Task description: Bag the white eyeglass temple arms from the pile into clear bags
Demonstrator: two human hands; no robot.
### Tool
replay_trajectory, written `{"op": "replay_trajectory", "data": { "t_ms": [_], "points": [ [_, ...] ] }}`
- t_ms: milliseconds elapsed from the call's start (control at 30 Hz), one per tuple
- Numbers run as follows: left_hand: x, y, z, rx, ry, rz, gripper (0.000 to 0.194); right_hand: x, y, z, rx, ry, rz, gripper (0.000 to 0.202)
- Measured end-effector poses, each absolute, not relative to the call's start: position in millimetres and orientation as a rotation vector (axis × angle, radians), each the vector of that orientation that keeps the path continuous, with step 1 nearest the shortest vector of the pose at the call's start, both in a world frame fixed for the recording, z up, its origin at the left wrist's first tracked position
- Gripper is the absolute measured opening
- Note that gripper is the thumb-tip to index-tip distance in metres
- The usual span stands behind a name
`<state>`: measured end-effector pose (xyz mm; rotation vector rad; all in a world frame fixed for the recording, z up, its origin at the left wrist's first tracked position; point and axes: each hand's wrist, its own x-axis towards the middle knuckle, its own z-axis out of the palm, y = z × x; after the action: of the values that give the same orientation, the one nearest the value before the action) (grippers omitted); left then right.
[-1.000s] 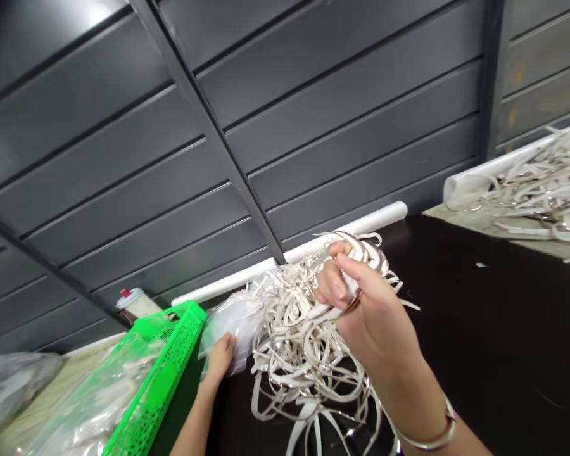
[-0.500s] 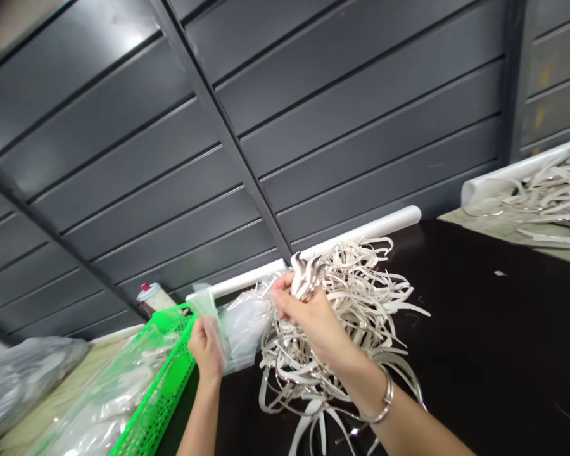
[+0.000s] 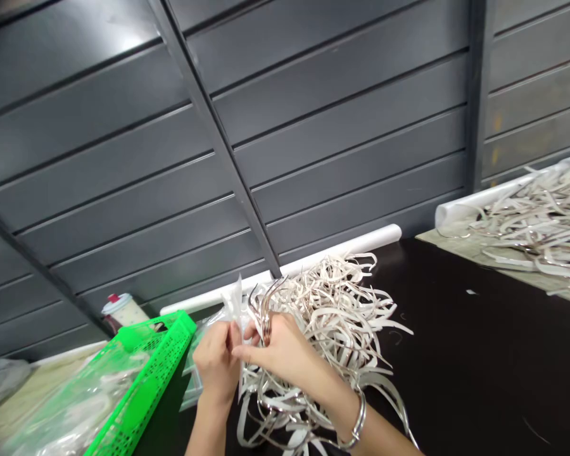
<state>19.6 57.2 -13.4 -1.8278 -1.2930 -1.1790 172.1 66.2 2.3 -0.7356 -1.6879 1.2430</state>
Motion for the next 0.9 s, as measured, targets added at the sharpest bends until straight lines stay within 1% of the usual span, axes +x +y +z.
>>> {"op": "replay_trajectory", "data": {
  "t_ms": [67, 133, 300, 433, 567, 700, 800, 900],
  "points": [
    [18, 58, -14, -1.831, -1.287, -1.153, 0.033, 171, 69, 0, -0.773, -1.728, 1.179, 0.008],
    [16, 58, -14, -1.845, -1.283, -1.117, 0.034, 170, 74, -4, -0.793, -1.779, 1.11, 0.015],
    [11, 59, -16, -1.873, -1.286, -1.032, 0.034, 167, 81, -14, -0.67, -1.768, 1.26, 0.02],
    [9, 59, -16, -1.871, -1.311, -0.98, 0.033, 164, 83, -20, -0.628, -1.763, 1.276, 0.022],
    [8, 56, -14, -1.894, -1.296, -0.97, 0.033, 161, 83, -24, -0.738, -1.732, 1.332, 0.03],
    [7, 54, -11, -1.91, -1.228, -0.935, 0.035, 161, 79, -23, -0.857, -1.739, 1.283, 0.039],
    [6, 56, -10, -1.903, -1.208, -0.923, 0.036, 163, 78, -20, -0.826, -1.751, 1.232, 0.039],
    [5, 58, -12, -1.914, -1.246, -0.981, 0.035, 169, 82, -18, -0.821, -1.769, 1.285, 0.033]
  ]
}}
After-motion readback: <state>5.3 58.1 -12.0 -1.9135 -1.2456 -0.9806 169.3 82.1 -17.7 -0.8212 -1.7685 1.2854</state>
